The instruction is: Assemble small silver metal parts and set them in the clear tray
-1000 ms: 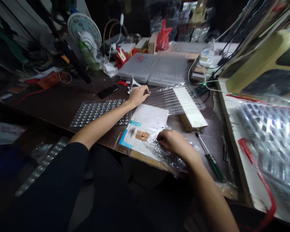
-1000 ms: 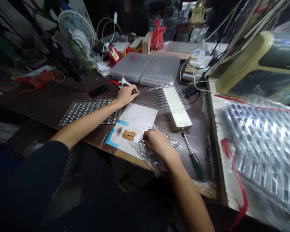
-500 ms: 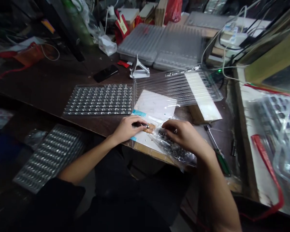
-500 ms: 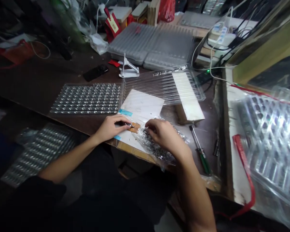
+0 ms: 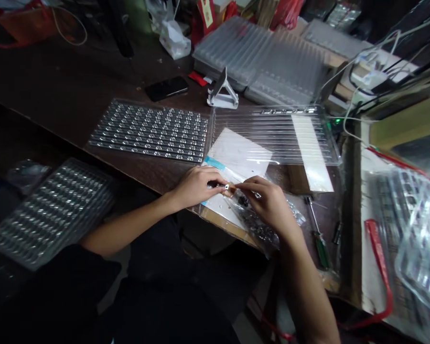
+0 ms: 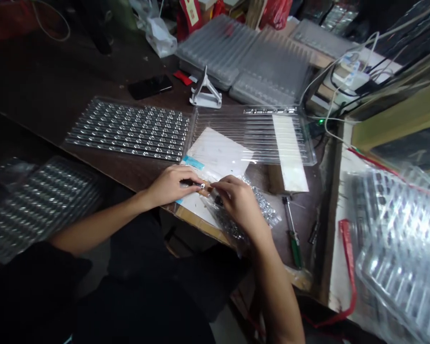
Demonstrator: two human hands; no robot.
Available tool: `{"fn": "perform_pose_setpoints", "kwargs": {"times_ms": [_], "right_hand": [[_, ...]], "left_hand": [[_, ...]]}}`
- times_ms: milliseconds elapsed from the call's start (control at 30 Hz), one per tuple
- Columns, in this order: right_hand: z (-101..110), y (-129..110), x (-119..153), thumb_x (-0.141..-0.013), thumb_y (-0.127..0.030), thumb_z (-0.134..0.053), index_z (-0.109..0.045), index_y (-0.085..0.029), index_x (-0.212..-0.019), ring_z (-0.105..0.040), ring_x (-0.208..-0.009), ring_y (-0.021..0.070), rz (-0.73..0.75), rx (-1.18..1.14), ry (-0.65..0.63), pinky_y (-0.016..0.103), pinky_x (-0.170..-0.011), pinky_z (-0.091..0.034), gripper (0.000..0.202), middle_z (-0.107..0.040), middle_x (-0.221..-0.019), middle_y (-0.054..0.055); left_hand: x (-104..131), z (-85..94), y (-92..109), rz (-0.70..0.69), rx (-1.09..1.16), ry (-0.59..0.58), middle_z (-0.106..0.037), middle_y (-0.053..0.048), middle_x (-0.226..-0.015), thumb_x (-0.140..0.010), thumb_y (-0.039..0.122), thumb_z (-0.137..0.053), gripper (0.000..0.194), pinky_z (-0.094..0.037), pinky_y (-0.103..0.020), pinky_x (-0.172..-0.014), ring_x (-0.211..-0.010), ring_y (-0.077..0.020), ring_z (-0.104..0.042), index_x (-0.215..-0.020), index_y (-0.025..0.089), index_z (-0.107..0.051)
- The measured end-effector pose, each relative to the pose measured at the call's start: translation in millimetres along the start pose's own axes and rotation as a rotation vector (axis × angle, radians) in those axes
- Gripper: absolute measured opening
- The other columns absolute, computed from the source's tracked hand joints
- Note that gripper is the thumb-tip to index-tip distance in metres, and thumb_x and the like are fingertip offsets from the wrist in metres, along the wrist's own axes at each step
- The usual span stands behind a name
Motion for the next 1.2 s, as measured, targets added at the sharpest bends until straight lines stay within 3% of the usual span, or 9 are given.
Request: {"fn": "perform_pose_setpoints", "kwargs": {"times_ms": [233,367,500,733,867,1000,1100,1200], "right_hand": [[-11,-4,-1,-0.091,-0.014,-0.055,-0.076,-0.018,-0.096,-0.071,-0.085,0.0225,-0.073,0.182,0.179,0.033,-0.079,-0.053,0.022,-0.076,-0.094,0.009],[-22,-6,-4,-0.09,-0.012,-0.055,-0.074,-0.02,-0.095,-0.069,-0.083,0.022,-0.053,0.212,0.142,0.032,-0.077,-0.053,0.022,-0.075,-0.091,0.007],[-30,-12,-6,-0.093,-0.013,-0.056,-0.072,-0.02,-0.099,-0.068,-0.084,0.0202,0.04,0.154,0.078,0.03,-0.077,-0.052,0.018,-0.073,-0.093,0.007],[-43,-23,-5,-0.1,-0.02,-0.051,-0.072,-0.019,-0.104,-0.064,-0.084,0.024,0.148,0.481,-0.015,0.036,-0.076,-0.05,0.022,-0.073,-0.096,0.01],[-28,-19,-4,-0.098,-0.017,-0.053,-0.071,-0.02,-0.112,-0.065,-0.085,0.0218,0.093,0.384,-0.024,0.032,-0.077,-0.05,0.024,-0.073,-0.098,0.009],[-1,-6,4,-0.092,-0.025,-0.065,-0.075,-0.02,-0.097,-0.066,-0.079,0.0206,-0.097,0.363,-0.081,0.03,-0.071,-0.047,0.012,-0.074,-0.093,0.007],[5,1,10,-0.089,-0.024,-0.068,-0.075,-0.021,-0.091,-0.067,-0.075,0.0206,-0.176,0.385,-0.19,0.029,-0.064,-0.043,0.008,-0.074,-0.089,0.006],[3,1,12,-0.09,-0.02,-0.065,-0.073,-0.022,-0.087,-0.067,-0.075,0.0215,-0.189,0.422,-0.204,0.029,-0.061,-0.039,0.009,-0.074,-0.087,0.006]], "left_hand": [[4,-3.8,0,-0.019,-0.021,0.009,-0.078,-0.001,-0.092,-0.083,0.031,-0.078,0.011,-0.048,-0.031,-0.082,-0.09,-0.0185,-0.07,-0.089,0.022,-0.076],[8,0.1,1,-0.015,-0.074,0.059,-0.078,-0.001,-0.093,-0.087,0.028,-0.074,0.007,-0.047,-0.032,-0.083,-0.09,-0.0185,-0.07,-0.09,0.021,-0.074],[12,9.3,-1,0.109,-0.124,0.191,-0.077,-0.001,-0.092,-0.088,0.021,-0.071,0.003,-0.048,-0.032,-0.082,-0.088,-0.0188,-0.068,-0.091,0.019,-0.071],[22,7.0,5,0.099,-0.269,0.051,-0.075,-0.002,-0.099,-0.09,0.022,-0.069,0.011,-0.049,-0.035,-0.085,-0.095,-0.0217,-0.065,-0.101,0.021,-0.07],[26,9.8,3,0.131,-0.23,0.092,-0.075,-0.002,-0.1,-0.09,0.018,-0.068,0.011,-0.05,-0.033,-0.085,-0.095,-0.0205,-0.066,-0.101,0.021,-0.069],[19,7.3,9,0.122,-0.193,0.148,-0.075,-0.003,-0.095,-0.087,0.016,-0.069,0.007,-0.051,-0.034,-0.083,-0.09,-0.0201,-0.067,-0.093,0.019,-0.068],[10,-0.1,19,0.069,-0.106,0.158,-0.075,-0.003,-0.092,-0.087,0.017,-0.069,0.003,-0.052,-0.032,-0.081,-0.087,-0.0186,-0.068,-0.089,0.019,-0.068],[3,-9.0,25,0.057,-0.08,0.145,-0.074,-0.003,-0.087,-0.087,0.021,-0.07,0.002,-0.052,-0.031,-0.077,-0.083,-0.0178,-0.067,-0.086,0.02,-0.069]]}}
Point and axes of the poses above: each hand's wrist, its own x-axis away from the middle knuckle, its own z-axis out of the back of the hand, y = z × x, the point moved 4 cm from there along -x, towards the middle knuckle
